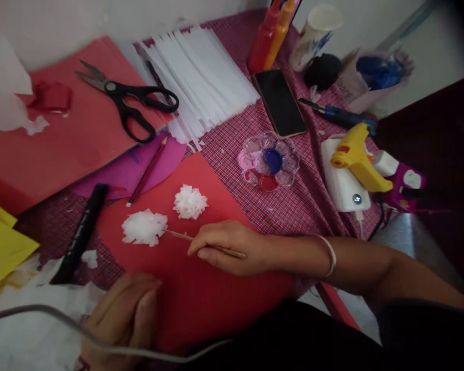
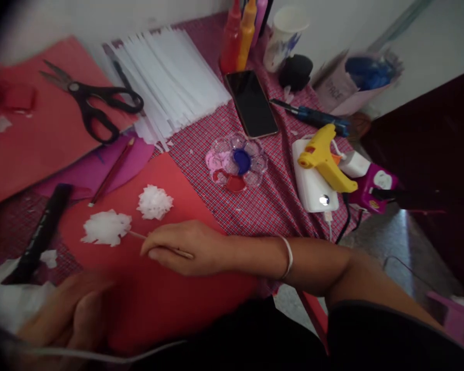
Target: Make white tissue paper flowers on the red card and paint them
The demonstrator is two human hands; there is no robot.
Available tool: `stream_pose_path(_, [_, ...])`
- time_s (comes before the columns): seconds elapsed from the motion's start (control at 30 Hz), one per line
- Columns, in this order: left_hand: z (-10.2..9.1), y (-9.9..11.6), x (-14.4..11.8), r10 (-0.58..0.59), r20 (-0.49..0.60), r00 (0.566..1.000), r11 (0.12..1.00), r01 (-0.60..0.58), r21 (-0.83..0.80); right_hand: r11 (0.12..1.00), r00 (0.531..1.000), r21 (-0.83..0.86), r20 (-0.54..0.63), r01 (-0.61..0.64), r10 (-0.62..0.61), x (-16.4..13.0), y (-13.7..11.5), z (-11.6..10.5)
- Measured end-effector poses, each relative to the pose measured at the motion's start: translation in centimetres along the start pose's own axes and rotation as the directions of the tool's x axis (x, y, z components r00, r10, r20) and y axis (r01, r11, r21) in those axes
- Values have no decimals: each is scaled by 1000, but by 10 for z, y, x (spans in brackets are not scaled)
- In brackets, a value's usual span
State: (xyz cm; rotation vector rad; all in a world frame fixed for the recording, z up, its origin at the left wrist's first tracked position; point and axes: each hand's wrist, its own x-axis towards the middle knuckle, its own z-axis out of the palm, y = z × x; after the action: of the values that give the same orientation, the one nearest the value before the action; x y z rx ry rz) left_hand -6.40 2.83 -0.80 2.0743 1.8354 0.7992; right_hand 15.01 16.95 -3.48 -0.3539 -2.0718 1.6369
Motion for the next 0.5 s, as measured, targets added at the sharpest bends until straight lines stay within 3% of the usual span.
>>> stream_pose_path(0.07, [6,4,7,-5,13,1000,1000,4,17,999,999,-15,-20,-39,39,2,3,2])
stream_pose_path(0.23, [20,2,21,-52,-103,993,999,52,-6,974,969,123,-138,-188,204,12,3,5])
stream_pose_path(0.33, [22,0,24,-86,-100,991,995,81,-59,953,959,189,-115,-235,259,14,0,5])
stream_pose_path(0.5, [23,0,26,-182,-128,975,980,169,-101,952,954,136,-80,-275,287,12,-1,4])
